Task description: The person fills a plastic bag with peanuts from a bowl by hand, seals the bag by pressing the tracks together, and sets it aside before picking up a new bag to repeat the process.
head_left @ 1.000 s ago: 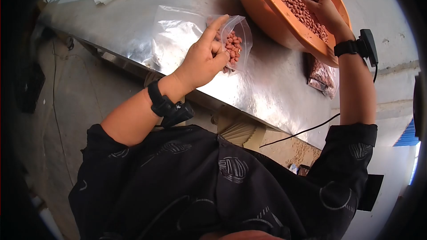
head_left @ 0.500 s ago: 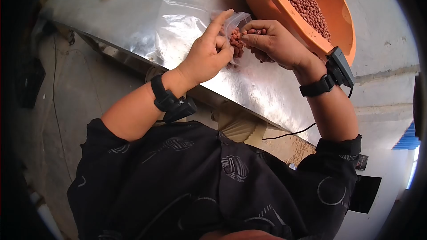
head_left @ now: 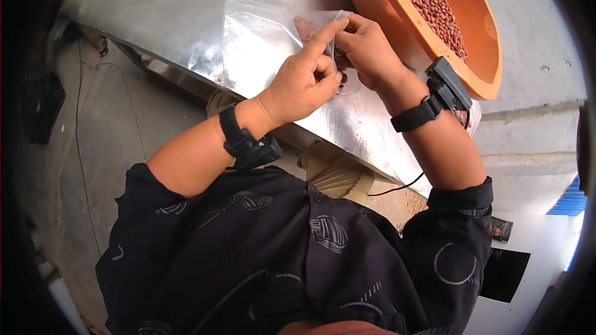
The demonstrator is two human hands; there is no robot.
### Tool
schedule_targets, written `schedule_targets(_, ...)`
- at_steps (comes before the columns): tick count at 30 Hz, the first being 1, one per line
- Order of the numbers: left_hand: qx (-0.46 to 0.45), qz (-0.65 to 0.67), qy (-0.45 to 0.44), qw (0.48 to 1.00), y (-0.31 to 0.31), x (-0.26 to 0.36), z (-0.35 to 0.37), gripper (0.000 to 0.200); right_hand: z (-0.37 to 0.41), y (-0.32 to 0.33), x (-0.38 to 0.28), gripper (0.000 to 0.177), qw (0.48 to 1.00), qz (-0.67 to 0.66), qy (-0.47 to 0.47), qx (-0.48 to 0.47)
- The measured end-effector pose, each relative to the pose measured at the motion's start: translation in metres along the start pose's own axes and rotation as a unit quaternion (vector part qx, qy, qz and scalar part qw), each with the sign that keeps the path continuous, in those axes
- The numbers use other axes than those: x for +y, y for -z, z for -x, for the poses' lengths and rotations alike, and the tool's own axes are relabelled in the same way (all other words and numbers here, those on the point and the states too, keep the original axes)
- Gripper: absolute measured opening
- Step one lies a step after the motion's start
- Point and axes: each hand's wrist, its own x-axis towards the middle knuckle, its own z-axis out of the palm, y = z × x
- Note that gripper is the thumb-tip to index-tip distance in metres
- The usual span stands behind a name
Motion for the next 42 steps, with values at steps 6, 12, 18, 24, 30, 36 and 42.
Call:
schedule_targets(6,0.003,0.042,0.027,0.999,0.004,0.0,0.0,0.073,0.016,0.004,-0.014,0.02,0.999,0.032,0.03,-0.031)
schedule_targets(12,0.031,0.049,0.023,0.998,0.003,-0.004,-0.001,0.071,0.011,0.017,-0.008,0.027,0.974,0.203,0.096,0.002)
schedule_targets(18,0.03,0.093,0.055,0.994,0.005,0.002,-0.001,0.072,0.015,0.034,-0.001,0.04,0.895,0.404,0.154,0.106)
schedule_targets(24,0.021,0.063,0.028,0.997,0.007,-0.007,-0.001,0.072,0.015,0.041,0.042,0.052,0.968,0.235,0.069,0.052)
schedule_targets(30,0.081,0.178,0.038,0.98,0.023,0.033,-0.018,0.068,0.014,0.029,-0.011,0.043,0.96,0.168,0.206,0.084)
schedule_targets(36,0.115,0.171,-0.021,0.978,0.073,0.119,-0.086,0.072,0.032,0.002,-0.106,0.043,0.952,-0.031,0.292,0.09)
schedule_targets(42,0.068,0.089,-0.06,0.992,0.071,0.145,-0.108,0.071,0.022,0.003,-0.091,0.027,0.925,-0.074,0.349,0.134)
